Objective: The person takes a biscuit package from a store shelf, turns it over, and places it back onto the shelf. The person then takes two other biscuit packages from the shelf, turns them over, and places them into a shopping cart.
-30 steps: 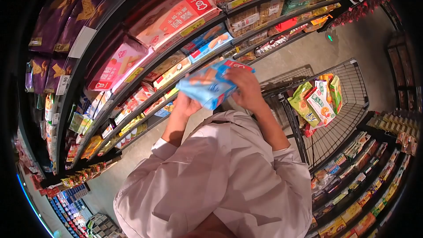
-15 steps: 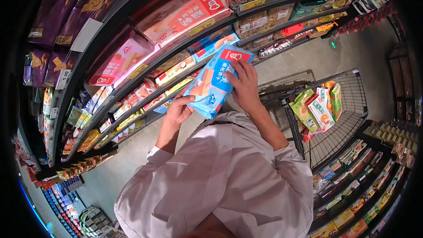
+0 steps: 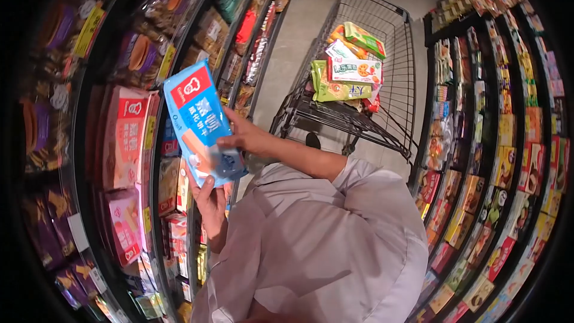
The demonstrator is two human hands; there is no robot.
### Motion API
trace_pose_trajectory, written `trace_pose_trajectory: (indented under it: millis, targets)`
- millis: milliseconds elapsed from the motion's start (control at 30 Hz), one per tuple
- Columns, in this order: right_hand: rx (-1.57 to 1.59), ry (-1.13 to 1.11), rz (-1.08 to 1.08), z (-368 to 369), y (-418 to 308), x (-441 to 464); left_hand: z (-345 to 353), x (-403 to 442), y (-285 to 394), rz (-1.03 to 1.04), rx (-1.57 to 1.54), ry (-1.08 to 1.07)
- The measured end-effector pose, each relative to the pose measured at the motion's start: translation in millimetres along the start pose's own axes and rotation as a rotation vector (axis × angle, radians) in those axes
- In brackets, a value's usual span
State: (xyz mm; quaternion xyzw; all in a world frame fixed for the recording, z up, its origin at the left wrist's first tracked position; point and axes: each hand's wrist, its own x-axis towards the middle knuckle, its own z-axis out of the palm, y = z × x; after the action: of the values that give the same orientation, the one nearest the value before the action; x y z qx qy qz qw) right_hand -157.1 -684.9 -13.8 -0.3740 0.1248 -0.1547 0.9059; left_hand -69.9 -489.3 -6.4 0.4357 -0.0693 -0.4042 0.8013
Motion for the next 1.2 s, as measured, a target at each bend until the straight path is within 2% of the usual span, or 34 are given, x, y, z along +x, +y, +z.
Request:
trace_pose_trajectory:
  millis: [33, 133, 167, 233, 267, 333, 367, 400, 433, 467, 533, 600, 667, 700, 733, 767, 800, 867, 900, 933, 1000, 1067, 1133, 1200]
  targets:
    - [0.035, 0.029, -0.187, 0.5, -5.2, -2.6, 12.8, 6.2, -2.5, -0.030, 0.031, -0.018]
    - [0.087, 0.116, -0.193, -26.3, -50.4, -30.7, 40.0, 26.5, -16.5, -0.072, 0.430, -0.236]
    - [0.045, 0.209, -0.222, -39.7, -65.1, -41.8, 46.0, 33.6, -25.6, -0.079, 0.431, -0.249]
    - [0.023, 0.387, -0.278, -71.9, -95.2, -63.2, 53.0, 46.1, -48.6, -0.092, 0.552, -0.498]
    - [0.043, 0.471, -0.306, -89.4, -111.3, -73.3, 53.8, 45.5, -59.4, 0.078, 0.853, -0.571]
    - [0.059, 0.612, -0.414, -134.6, -134.0, -89.4, 80.6, 47.8, -75.3, 0.271, 0.948, -0.689]
    - [0.091, 0.659, -0.410, -189.2, -132.5, -95.6, 89.6, 49.4, -78.3, 0.372, 1.106, -0.798]
    - [0.163, 0.821, -0.325, -226.0, -138.5, -100.3, 96.4, 50.9, -80.1, 0.466, 1.277, -0.893]
    - [0.084, 0.902, -0.339, -269.0, -140.5, -103.3, 98.8, 53.1, -88.8, 0.499, 1.304, -0.947]
    - [0.085, 0.943, -0.315, -311.2, -139.1, -106.7, 96.5, 52.2, -93.2, 0.499, 1.336, -0.884]
    - [0.116, 1.044, -0.263, -379.5, -133.9, -109.9, 93.8, 49.4, -102.4, 0.518, 1.288, -0.982]
    - [0.158, 1.041, -0.201, -420.6, -129.4, -114.4, 94.1, 47.5, -109.8, 0.504, 1.331, -0.938]
    - [0.289, 0.746, 0.011, -524.5, -113.7, -134.9, 96.2, 45.2, -114.1, 0.391, 1.403, -0.940]
    - [0.293, 0.722, 0.032, -547.2, -113.9, -134.2, 95.1, 43.6, -121.1, 0.399, 1.446, -0.885]
    - [0.345, 0.812, 0.026, -564.1, -113.5, -130.6, 97.8, 43.6, -120.8, 0.395, 1.466, -0.859]
    - [0.396, 0.905, 0.020, -573.1, -110.4, -121.9, 101.2, 43.4, -119.4, 0.344, 1.509, -0.891]
    - [0.402, 0.887, 0.035, -569.0, -112.4, -110.2, 104.1, 42.8, -118.9, 0.290, 1.550, -0.927]
    - [0.303, 1.237, -0.215, -549.7, -124.0, -90.6, 105.0, 40.1, -123.8, 0.295, 1.521, -0.876]
    - [0.258, 1.318, -0.217, -550.6, -123.1, -79.0, 106.9, 40.4, -125.5, 0.346, 1.512, -0.890]
    - [0.267, 1.294, -0.214, -550.1, -121.5, -71.1, 108.8, 42.4, -126.9, 0.403, 1.506, -0.902]
    - [0.204, 0.963, 0.058, -543.2, -119.6, -62.8, 115.4, 44.6, -130.7, 0.449, 1.525, -0.890]
    - [0.121, 0.766, 0.102, -510.6, -124.6, -52.0, 125.1, 44.8, -133.4, 0.320, 1.561, -0.923]
    - [0.001, 0.681, 0.060, -466.1, -132.9, -46.9, 130.1, 46.2, -137.1, 0.332, 1.551, -0.885]
    - [-0.126, 0.586, 0.098, -438.9, -138.2, -41.7, 137.8, 53.0, -138.8, 0.340, 1.512, -0.972]
